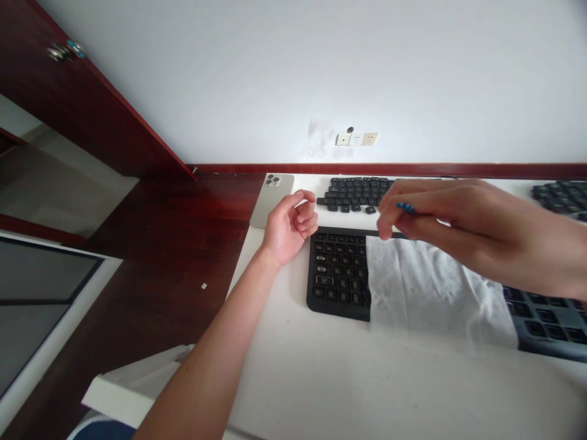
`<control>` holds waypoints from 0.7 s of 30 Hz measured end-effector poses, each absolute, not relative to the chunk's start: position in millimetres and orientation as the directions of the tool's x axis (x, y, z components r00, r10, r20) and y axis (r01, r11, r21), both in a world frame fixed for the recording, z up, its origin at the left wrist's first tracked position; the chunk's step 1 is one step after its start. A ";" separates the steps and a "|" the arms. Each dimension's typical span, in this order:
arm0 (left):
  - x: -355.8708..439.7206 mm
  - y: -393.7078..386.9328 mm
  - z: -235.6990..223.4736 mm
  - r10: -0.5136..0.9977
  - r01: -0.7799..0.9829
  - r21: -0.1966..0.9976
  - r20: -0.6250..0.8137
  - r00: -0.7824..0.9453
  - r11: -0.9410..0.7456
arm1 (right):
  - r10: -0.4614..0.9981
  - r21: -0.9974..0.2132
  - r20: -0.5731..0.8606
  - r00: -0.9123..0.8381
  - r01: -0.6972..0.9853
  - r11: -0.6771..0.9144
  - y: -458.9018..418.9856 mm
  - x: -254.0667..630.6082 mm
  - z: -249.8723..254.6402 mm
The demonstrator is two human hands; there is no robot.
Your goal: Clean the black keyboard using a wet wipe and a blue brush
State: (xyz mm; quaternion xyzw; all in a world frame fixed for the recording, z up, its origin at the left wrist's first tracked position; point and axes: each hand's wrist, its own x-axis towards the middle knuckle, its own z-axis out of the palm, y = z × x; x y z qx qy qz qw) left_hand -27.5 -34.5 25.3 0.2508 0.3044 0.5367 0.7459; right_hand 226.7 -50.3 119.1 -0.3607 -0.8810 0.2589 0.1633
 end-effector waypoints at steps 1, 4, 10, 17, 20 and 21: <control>-27.7 -34.5 24.8 0.955 -0.644 0.707 -0.181 0.237 0.294 | 0.739 -0.531 0.106 -0.665 0.590 0.608 -57.8 232.8 111.8; -28.2 -34.6 24.3 0.957 -0.638 0.715 -0.172 0.234 0.285 | 0.813 -0.333 0.159 -0.560 0.744 0.578 -90.7 251.9 79.4; -28.8 -34.6 24.8 0.955 -0.657 0.699 -0.135 0.266 0.282 | 0.674 -0.051 0.307 -0.672 0.696 0.716 -144.0 270.4 24.1; -27.5 -35.2 24.0 0.958 -0.649 0.712 -0.122 0.260 0.267 | 0.566 -0.087 0.253 -0.785 0.564 0.821 -160.4 207.2 29.6; -26.7 -35.9 24.8 0.958 -0.647 0.712 -0.141 0.249 0.273 | 0.508 -0.138 0.193 -0.839 0.490 0.861 -162.0 187.7 40.8; -26.4 -36.0 25.0 0.958 -0.646 0.712 -0.149 0.245 0.276 | 0.487 -0.173 0.173 -0.856 0.461 0.871 -161.6 187.6 44.6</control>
